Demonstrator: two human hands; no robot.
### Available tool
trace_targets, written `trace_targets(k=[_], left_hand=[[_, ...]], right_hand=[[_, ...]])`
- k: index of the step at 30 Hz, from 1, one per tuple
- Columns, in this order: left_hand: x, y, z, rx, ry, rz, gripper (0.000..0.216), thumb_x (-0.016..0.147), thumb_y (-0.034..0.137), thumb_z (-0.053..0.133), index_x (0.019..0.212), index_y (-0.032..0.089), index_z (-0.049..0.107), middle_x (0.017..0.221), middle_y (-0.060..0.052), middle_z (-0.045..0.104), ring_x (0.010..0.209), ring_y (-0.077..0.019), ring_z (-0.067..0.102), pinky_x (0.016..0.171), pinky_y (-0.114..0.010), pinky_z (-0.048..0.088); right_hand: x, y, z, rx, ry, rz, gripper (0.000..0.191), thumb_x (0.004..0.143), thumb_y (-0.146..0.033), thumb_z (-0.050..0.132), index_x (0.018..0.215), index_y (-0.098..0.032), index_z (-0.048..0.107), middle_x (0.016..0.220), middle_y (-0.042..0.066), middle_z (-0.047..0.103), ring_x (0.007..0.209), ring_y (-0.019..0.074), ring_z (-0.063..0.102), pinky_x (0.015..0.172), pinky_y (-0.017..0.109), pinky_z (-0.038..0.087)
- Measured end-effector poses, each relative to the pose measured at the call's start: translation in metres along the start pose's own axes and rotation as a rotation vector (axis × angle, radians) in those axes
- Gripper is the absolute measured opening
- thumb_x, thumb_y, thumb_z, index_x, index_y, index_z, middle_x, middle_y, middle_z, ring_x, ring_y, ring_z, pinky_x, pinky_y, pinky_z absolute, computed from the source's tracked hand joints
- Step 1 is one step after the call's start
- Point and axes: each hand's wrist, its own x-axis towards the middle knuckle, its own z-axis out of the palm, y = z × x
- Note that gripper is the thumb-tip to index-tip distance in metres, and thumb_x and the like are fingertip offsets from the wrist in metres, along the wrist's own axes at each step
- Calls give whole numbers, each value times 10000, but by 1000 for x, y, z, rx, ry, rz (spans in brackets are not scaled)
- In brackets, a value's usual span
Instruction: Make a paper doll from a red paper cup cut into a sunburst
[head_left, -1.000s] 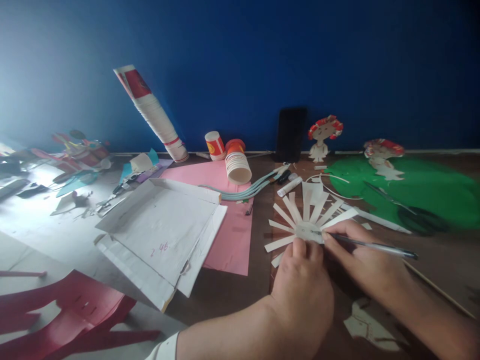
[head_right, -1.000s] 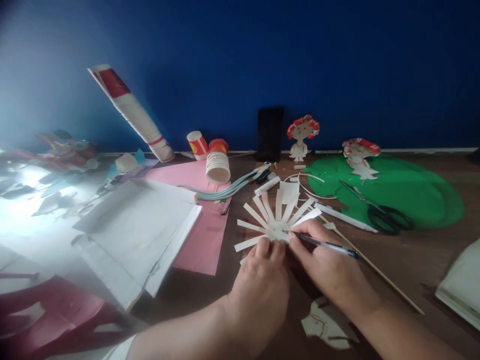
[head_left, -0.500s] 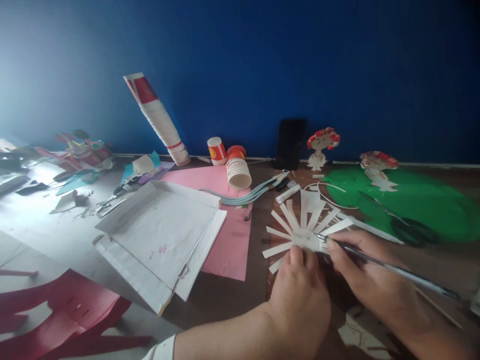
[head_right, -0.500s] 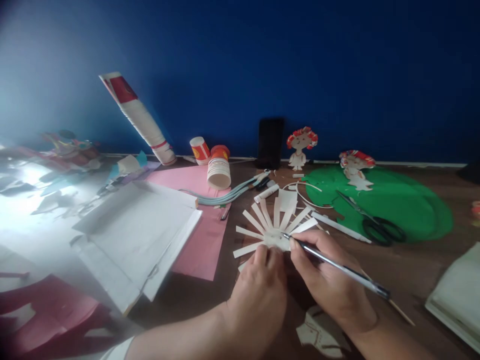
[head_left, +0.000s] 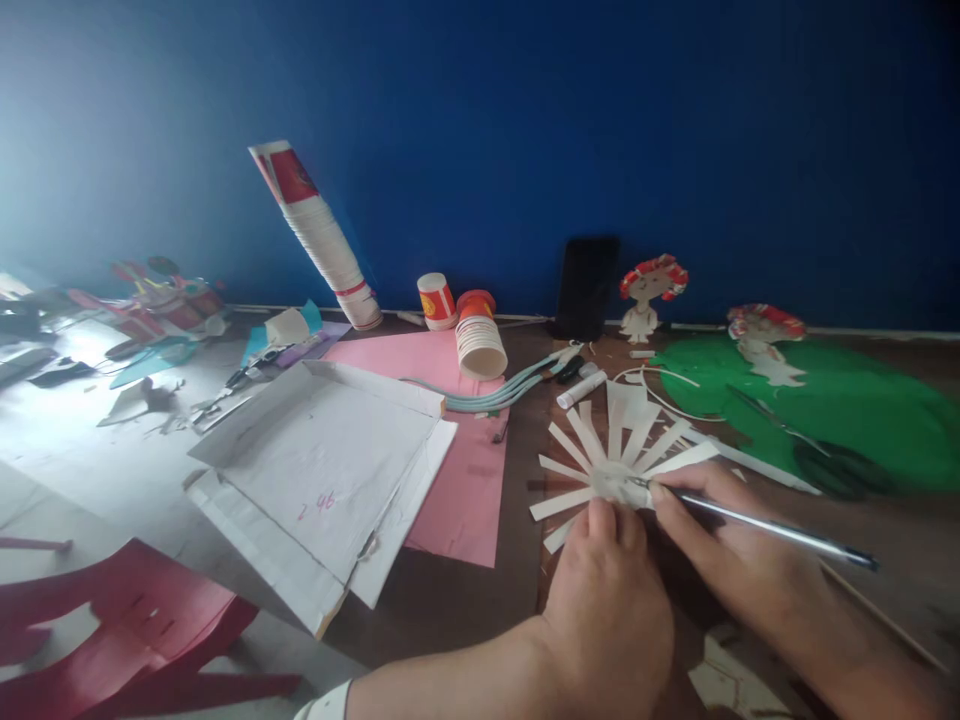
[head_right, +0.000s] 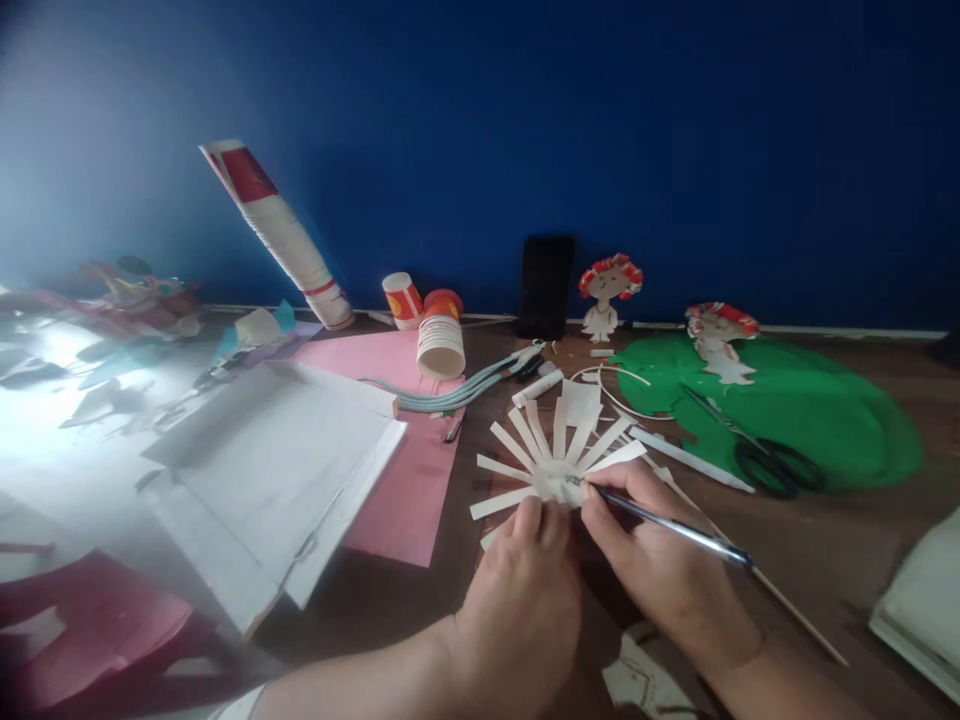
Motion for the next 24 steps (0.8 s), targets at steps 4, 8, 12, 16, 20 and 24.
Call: trace_targets(k=[4,8,12,16,20,24], left_hand=[[0,-1,0,9,-16,9,328,885,295,592,1123,125,741,1051,-142,614,934,-234,477,684,-295,454],[0,-1,-2,-7,-33,26,296,886,301,595,1062,132,763,1073,-145,617,978,-249,479,723,-308,468],[0,-2,-3,-10,-36,38,298,877,305,601,1059,136,766,1079,-145,619,980,-252,480,718,-312,472],[0,-2,-5,-6,-56,46,309,884,307,600,1078,127,760,1060,-143,623,961,-248,492,712,-313,471],[1,-2,-6,-4,-89,59,319,926,307,557,1114,135,749,1060,-141,627,939,-238,506,737,-322,475],[1,-4,-8,6,-96,66,323,935,304,548,1133,141,744,1082,-147,623,970,-248,504,742,-324,475]], right_hand=[[1,3,0,7,6,-32,211,878,-461,560,874,-263,632,825,4,711,779,209,680,727,332,505],[1,4,1,16,-5,-9,220,875,-469,560,861,-261,629,802,3,707,758,205,673,697,323,500],[2,4,1,9,-44,33,250,869,-498,556,867,-262,639,813,8,714,772,218,677,696,336,495],[2,3,0,16,-79,59,258,874,-506,555,870,-262,637,835,18,717,800,220,673,732,343,491],[3,1,0,35,-90,87,282,857,-528,560,859,-257,639,834,25,717,797,226,671,738,350,489],[4,-1,-1,46,-96,105,313,839,-557,553,845,-256,640,825,23,715,786,229,670,728,355,486]])
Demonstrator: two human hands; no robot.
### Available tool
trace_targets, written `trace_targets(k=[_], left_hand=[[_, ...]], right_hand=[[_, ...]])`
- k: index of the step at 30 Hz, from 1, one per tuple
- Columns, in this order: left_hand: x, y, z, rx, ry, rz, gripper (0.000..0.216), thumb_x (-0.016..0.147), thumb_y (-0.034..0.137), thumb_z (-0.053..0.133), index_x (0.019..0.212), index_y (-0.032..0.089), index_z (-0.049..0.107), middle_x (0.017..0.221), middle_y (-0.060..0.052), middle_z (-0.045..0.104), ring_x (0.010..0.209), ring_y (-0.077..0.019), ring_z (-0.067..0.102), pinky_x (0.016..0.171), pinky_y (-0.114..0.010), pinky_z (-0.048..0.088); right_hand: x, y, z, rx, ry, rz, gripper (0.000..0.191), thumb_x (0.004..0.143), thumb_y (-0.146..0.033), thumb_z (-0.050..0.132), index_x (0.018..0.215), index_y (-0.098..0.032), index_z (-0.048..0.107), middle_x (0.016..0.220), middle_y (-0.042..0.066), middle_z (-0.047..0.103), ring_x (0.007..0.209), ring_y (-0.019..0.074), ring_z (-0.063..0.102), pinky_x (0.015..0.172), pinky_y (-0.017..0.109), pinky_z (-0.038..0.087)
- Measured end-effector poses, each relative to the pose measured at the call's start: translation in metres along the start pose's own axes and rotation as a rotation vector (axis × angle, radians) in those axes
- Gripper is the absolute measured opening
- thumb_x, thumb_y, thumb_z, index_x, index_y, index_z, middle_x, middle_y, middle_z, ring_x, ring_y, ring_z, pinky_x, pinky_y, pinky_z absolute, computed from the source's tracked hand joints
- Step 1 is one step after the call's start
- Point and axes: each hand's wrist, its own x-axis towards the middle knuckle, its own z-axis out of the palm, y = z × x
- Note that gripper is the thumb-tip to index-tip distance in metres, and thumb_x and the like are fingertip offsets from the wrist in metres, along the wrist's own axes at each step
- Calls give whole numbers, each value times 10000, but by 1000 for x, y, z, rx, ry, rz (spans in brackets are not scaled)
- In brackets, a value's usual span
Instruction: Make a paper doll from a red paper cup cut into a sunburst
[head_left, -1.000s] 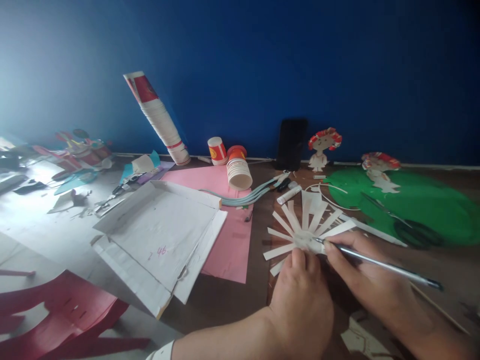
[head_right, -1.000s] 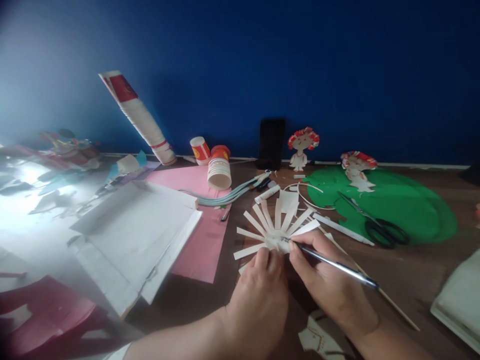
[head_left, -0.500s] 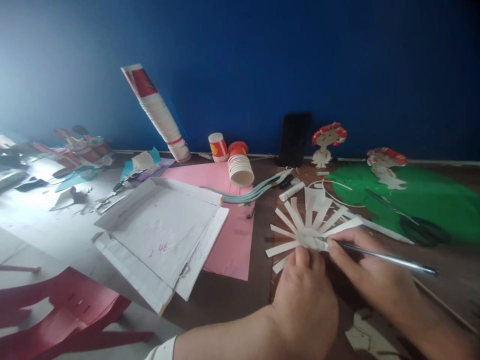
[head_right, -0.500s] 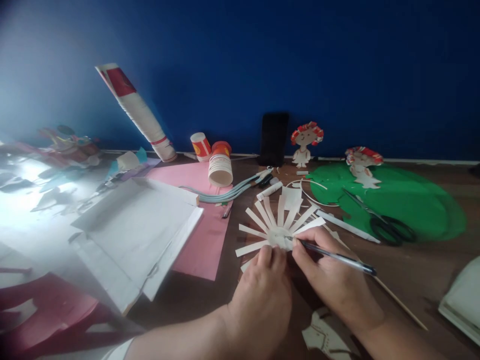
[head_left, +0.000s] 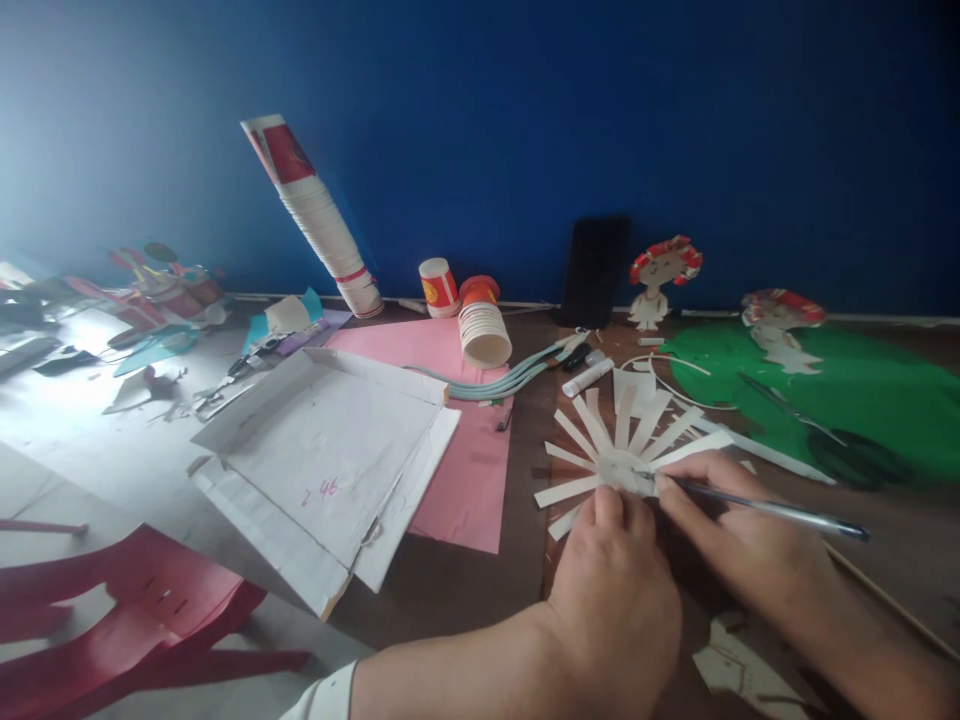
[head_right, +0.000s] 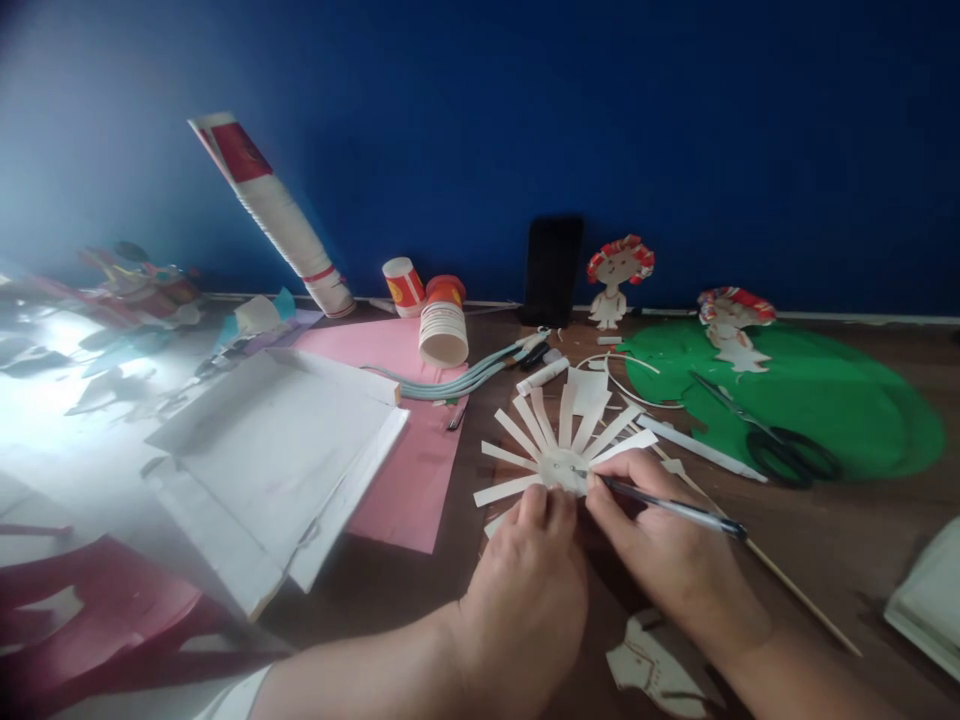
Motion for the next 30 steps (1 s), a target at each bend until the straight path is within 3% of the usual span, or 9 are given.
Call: trace_targets(k=[20,30], left_hand=[[0,0,-1,-1,-13,0,323,939,311,533,1105,136,748,1052,-142,610,969,-247,496,710,-318,467],[0,-1,-6,19,-39,25,327,946,309,521,1114,153,754,1055,-133,616,938,-237,487,721,-313,456]], right_hand=[[2,6,3,-16,51,-47,296,823,-559,560,839,-277,648,801,13,722,744,232,679,694,353,508],[-4,-8,-2,-36,29,-111,266,868,-514,559,903,-268,653,868,26,745,794,227,696,755,341,525]])
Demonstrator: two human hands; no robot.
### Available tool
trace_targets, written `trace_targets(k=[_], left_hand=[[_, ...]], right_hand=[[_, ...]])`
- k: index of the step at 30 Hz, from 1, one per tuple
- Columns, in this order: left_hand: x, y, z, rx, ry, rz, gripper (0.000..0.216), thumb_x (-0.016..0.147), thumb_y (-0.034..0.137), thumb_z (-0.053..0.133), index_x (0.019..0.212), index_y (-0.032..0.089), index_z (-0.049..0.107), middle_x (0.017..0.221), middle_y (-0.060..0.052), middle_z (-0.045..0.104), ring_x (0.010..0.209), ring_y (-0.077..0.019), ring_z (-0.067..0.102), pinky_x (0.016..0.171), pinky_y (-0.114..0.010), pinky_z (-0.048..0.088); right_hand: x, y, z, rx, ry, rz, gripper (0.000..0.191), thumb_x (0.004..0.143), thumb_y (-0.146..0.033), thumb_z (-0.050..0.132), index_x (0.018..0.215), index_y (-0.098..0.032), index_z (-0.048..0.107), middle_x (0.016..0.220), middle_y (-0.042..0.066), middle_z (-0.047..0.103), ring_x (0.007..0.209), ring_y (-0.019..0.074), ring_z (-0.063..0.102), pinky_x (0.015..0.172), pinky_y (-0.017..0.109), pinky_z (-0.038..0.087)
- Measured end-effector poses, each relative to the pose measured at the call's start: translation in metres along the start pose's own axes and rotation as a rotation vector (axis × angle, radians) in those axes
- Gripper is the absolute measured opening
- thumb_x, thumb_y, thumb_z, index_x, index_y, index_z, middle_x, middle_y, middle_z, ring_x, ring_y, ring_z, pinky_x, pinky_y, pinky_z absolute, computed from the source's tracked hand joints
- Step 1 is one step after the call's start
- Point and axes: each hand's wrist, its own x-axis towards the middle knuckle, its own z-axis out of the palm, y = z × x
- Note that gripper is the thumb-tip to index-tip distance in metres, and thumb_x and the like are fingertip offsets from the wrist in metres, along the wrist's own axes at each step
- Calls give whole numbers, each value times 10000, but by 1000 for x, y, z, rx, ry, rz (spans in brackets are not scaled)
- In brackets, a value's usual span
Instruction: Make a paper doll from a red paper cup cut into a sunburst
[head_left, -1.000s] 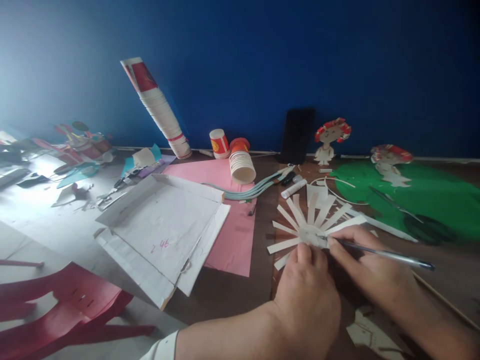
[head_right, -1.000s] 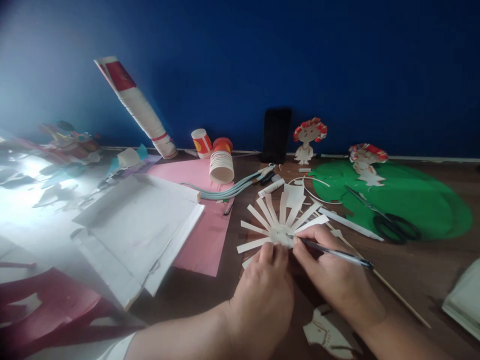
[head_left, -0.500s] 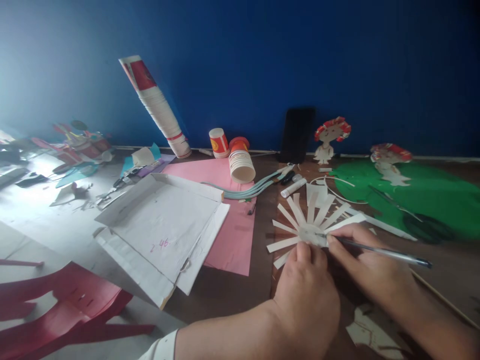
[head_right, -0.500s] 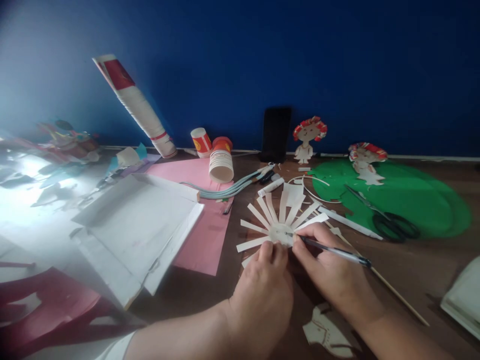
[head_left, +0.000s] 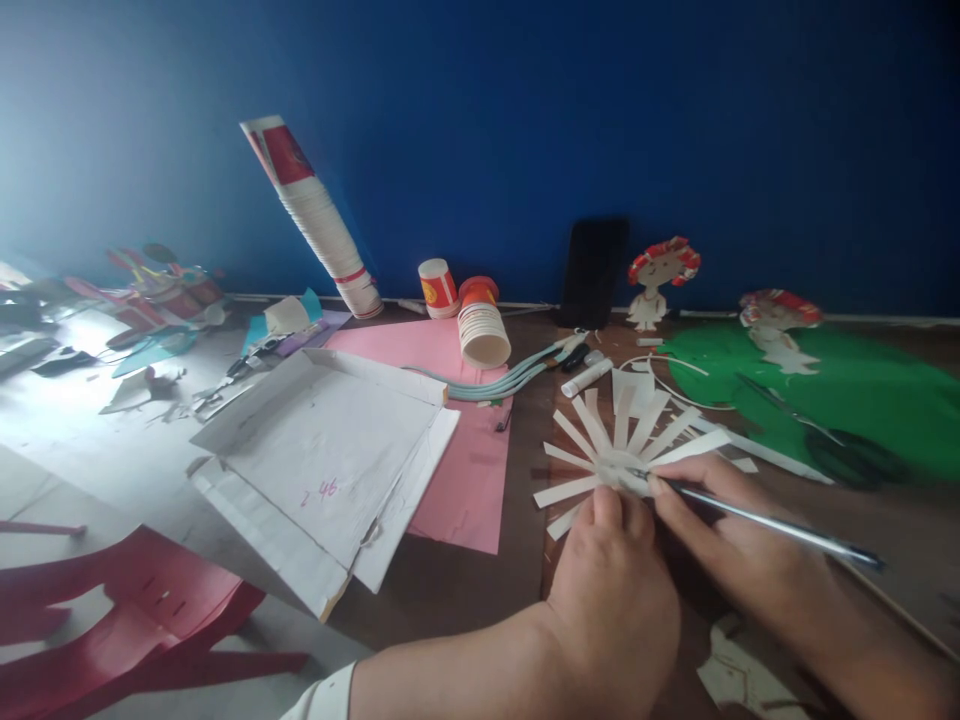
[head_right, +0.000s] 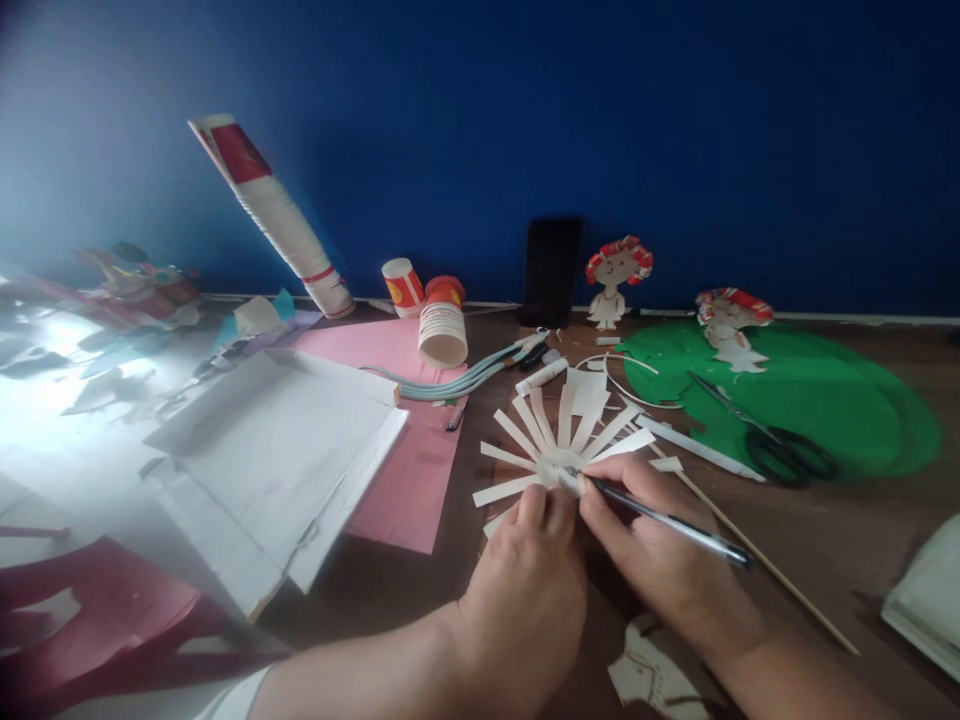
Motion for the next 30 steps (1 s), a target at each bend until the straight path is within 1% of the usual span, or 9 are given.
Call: trace_targets(k=[7,12,16,20,27,30], left_hand=[[0,0,2,-3,-1,-11,363,930,339,544,1173,144,730,1142,-147,598,986,-248,480,740,-311,461],[0,1,5,-17,16,-21,374,926,339,549,1190,136,720,1149,-148,596,1000,-249,481,729,-306,465],[0,1,5,-25,8,-31,356,935,313,538,1176,129,725,1173,-151,595,995,-242,492,726,-300,470],[0,1,5,-35,-6,-21,362,942,321,527,1172,127,729,1199,-157,598,1026,-256,494,746,-313,483],[-1,0,5,-55,18,-40,372,926,314,546,1191,118,718,1222,-166,604,1033,-250,503,756,-304,492],[-1,0,4,-61,6,-19,358,914,306,561,1170,123,730,1234,-166,609,1029,-249,507,767,-308,496]], right_hand=[[3,0,3,30,-46,10,291,887,-520,535,912,-254,648,886,47,746,820,237,700,779,357,536],[5,-1,4,37,-60,30,292,874,-516,543,907,-246,650,881,52,748,817,239,702,776,369,540],[6,-2,4,41,-65,20,290,875,-525,543,897,-255,647,869,41,748,810,237,703,763,363,545],[6,-3,3,44,-81,36,286,874,-521,542,897,-254,644,868,43,751,809,238,709,753,358,550],[7,-2,4,32,-76,23,291,874,-522,540,882,-253,653,844,35,748,784,236,708,726,352,551],[7,0,6,34,-70,13,298,870,-533,539,879,-256,649,823,24,743,759,234,704,705,356,550]])
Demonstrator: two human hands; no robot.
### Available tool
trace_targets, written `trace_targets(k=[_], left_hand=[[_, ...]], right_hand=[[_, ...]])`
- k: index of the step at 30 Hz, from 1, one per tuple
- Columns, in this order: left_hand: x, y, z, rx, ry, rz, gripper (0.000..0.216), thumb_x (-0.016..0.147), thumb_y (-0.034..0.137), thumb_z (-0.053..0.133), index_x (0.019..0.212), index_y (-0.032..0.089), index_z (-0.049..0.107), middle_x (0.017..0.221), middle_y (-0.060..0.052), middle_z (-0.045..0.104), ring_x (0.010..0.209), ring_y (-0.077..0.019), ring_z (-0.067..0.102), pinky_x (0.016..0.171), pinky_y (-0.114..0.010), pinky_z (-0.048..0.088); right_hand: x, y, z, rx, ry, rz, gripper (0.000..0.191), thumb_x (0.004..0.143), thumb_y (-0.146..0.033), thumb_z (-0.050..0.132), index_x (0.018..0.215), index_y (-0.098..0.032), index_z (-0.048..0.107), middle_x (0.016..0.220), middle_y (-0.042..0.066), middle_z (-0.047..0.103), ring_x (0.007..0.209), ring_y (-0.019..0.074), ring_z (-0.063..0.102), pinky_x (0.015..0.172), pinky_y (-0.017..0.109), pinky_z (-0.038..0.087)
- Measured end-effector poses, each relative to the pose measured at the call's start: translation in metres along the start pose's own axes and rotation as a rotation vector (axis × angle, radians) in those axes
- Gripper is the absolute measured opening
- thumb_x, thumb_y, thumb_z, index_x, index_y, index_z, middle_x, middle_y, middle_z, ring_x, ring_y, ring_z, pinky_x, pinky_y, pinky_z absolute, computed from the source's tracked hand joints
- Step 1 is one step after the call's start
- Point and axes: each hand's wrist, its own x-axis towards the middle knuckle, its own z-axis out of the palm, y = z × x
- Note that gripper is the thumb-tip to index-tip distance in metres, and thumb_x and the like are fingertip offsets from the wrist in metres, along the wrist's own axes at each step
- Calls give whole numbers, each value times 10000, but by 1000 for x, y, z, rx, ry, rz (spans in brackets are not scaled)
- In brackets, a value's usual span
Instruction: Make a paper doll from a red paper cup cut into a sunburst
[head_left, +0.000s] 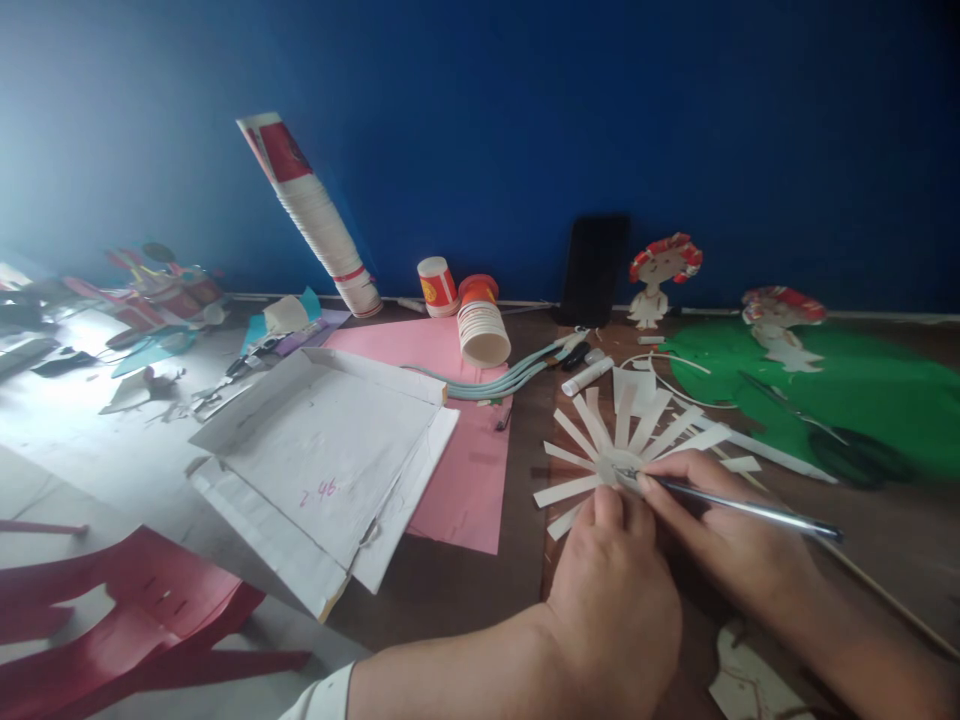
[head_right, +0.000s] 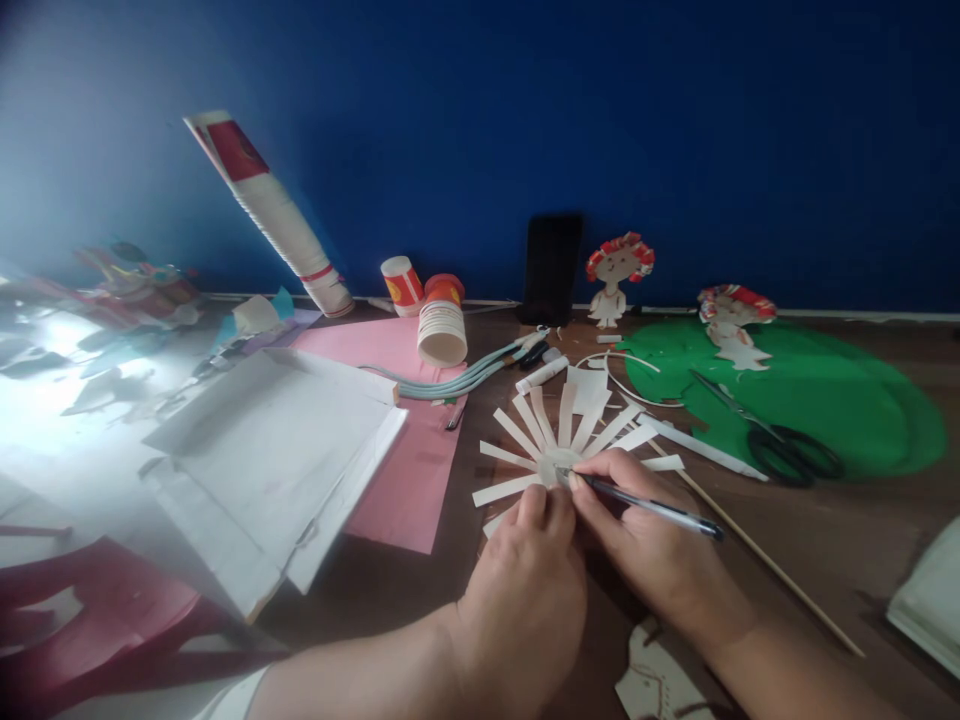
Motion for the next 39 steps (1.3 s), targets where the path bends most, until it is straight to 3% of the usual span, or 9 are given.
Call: trace_targets(k=[27,39], left_hand=[[-2,2,2,27,37,-21,376,921,314,554,1181,103,723,1224,-164,616,1029,-252,512,754,-301,501],[-1,0,0,19,-14,4,349,936,303,532,1157,130,739,1278,-157,611,1062,-258,530,794,-318,511]], right_hand=[[0,0,1,-6,-27,13,269,898,-505,539,931,-259,643,899,39,745,835,238,701,775,357,532],[0,7,4,10,20,-26,280,880,-532,546,895,-270,645,829,3,729,764,217,692,705,337,527]])
